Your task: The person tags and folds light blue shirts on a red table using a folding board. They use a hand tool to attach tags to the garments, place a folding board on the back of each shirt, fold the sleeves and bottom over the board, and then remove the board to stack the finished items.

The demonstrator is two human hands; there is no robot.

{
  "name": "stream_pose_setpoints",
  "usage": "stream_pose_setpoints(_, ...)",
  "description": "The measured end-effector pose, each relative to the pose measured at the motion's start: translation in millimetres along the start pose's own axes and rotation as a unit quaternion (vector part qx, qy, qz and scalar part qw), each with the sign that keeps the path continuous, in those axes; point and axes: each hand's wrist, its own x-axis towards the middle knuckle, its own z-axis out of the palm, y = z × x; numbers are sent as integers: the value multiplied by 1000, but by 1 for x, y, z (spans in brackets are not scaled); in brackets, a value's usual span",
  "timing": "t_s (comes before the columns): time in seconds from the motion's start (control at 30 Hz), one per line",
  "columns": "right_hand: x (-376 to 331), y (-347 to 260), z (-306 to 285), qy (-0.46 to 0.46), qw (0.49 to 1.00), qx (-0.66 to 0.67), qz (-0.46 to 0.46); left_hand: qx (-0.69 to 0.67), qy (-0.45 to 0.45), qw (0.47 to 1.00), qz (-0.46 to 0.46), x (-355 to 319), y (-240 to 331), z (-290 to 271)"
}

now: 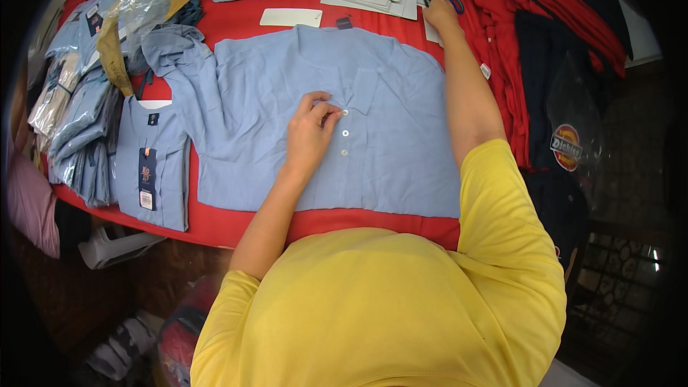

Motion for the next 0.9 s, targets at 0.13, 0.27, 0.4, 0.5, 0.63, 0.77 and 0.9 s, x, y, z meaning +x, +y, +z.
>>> stream_pose_setpoints(0.13,-28,37,-26,-143,976,138,88,19,-12,1000,3,-4,3,0)
stream_pose_setpoints(0.27,-140,24,-48,-120,884,448,55,34,-6,999,8,-10,3,-10)
stream_pose_setpoints(0.4,-260,-11,-49,-168,876,440,-103,24,-23,999,2,-10,6,-9)
stream_pose_setpoints(0.5,-302,-41,-55,-155,904,382,-119,8,-15,1000,5,-10,2,-6)
stream_pose_setpoints(0.63,-307,-55,-63,-112,920,336,-167,-1,8,1000,18,-9,-2,-2)
stream_pose_setpoints(0.77,-305,-56,-60,-99,923,323,-182,5,13,999,30,-9,-3,-2)
stream_pose_setpoints(0.9,-305,-60,-61,-96,926,324,-168,13,9,999,28,-10,-1,-3)
